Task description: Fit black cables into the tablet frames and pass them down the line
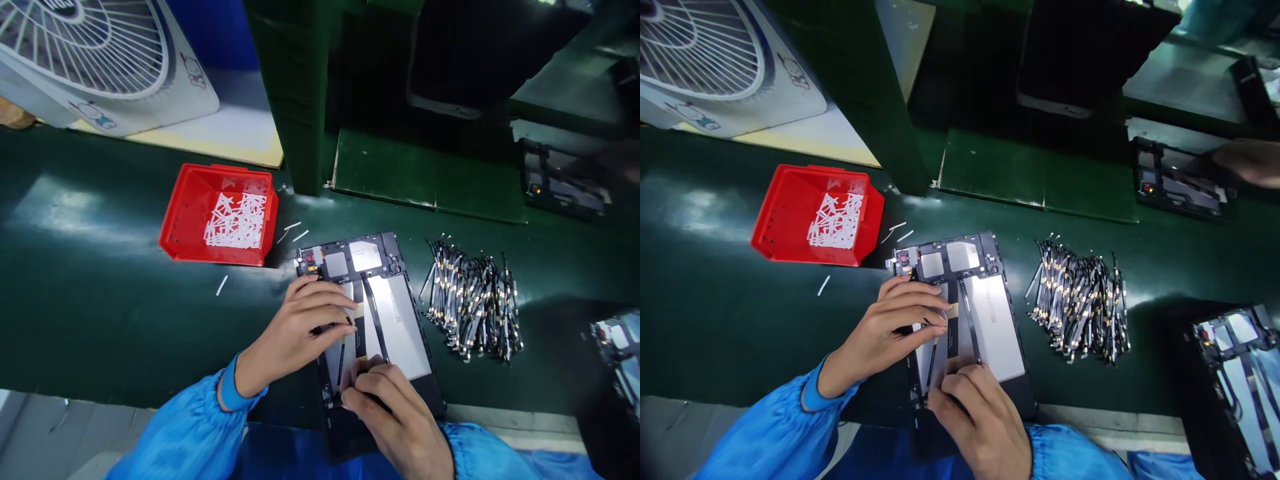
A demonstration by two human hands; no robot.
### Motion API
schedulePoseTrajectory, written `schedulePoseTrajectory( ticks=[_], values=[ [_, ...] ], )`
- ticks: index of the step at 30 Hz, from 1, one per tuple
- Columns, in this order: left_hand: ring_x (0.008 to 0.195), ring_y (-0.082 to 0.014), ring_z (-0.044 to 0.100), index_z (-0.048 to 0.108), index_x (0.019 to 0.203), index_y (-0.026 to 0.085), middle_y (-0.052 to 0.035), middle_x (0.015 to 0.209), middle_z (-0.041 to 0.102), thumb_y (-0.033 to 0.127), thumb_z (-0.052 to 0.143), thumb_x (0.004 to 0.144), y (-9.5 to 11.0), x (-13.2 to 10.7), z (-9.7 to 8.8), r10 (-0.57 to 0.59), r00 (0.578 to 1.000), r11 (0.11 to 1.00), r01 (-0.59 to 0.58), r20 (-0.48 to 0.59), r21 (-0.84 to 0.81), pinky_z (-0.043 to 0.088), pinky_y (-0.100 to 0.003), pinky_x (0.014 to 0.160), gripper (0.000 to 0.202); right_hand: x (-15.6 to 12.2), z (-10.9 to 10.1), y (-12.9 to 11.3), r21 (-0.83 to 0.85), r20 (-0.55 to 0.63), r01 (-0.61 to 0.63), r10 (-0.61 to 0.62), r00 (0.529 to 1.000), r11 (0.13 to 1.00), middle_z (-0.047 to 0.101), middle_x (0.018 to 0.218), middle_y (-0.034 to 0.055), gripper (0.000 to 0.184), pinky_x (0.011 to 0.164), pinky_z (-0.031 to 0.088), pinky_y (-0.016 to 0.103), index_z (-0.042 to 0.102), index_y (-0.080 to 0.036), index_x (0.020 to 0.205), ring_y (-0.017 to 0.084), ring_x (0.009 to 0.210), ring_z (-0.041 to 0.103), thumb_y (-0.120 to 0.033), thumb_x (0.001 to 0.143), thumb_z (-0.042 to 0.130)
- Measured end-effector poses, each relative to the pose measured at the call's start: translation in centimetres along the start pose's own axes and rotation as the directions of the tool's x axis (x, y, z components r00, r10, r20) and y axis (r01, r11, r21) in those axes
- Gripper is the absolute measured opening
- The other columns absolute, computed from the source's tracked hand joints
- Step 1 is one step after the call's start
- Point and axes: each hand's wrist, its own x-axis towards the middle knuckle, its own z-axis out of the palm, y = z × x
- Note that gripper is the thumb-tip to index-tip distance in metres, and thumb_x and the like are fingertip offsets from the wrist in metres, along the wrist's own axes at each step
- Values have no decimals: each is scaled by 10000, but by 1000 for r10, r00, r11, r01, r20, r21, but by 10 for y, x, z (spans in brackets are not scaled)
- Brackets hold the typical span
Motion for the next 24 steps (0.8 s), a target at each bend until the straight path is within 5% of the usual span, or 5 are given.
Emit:
schedulePoseTrajectory(
  ticks=[9,13,16,19,24],
  values=[
    [1094,-174,636,672,915,276,41,1060,742,261,669,878,1,1,1,-1,1000,999,1,19,41,279,-377,1082,40,0,0,3,-134,48,70,-64,997,988,699,1165,70,221,822,586,302,689,-132,979,149,827,615,-145,986,468],
    [1138,-193,614,457,1344,259,-33,1184,691,286,672,875,0,-4,4,-28,998,995,32,-49,94,329,-398,1095,517,0,-1,2,-186,42,83,-77,996,979,701,1172,18,269,797,586,312,700,-152,955,158,819,611,-155,1002,435],
    [1251,-280,528,273,1476,249,-142,1373,549,426,664,856,-5,-23,4,97,981,982,-66,-167,179,365,-477,1071,754,3,-2,-1,-248,22,88,-86,996,965,705,1162,-21,330,754,582,308,702,-167,930,158,784,620,-156,1017,384],
    [1325,-336,416,465,1403,296,-141,1436,469,593,477,899,-9,-48,1,196,980,926,-173,-36,336,276,-498,1101,584,5,-5,-5,-289,6,97,-99,995,952,706,1159,-24,339,752,572,301,693,-172,907,166,793,641,-137,1012,372],
    [1317,-343,370,532,1372,299,-125,1372,551,795,302,817,-10,-54,-5,186,974,850,-224,127,476,171,-458,1131,779,6,-21,-9,-72,50,-30,34,998,997,741,989,18,309,805,558,203,641,-174,977,135,856,677,-210,1032,339]
  ],
)
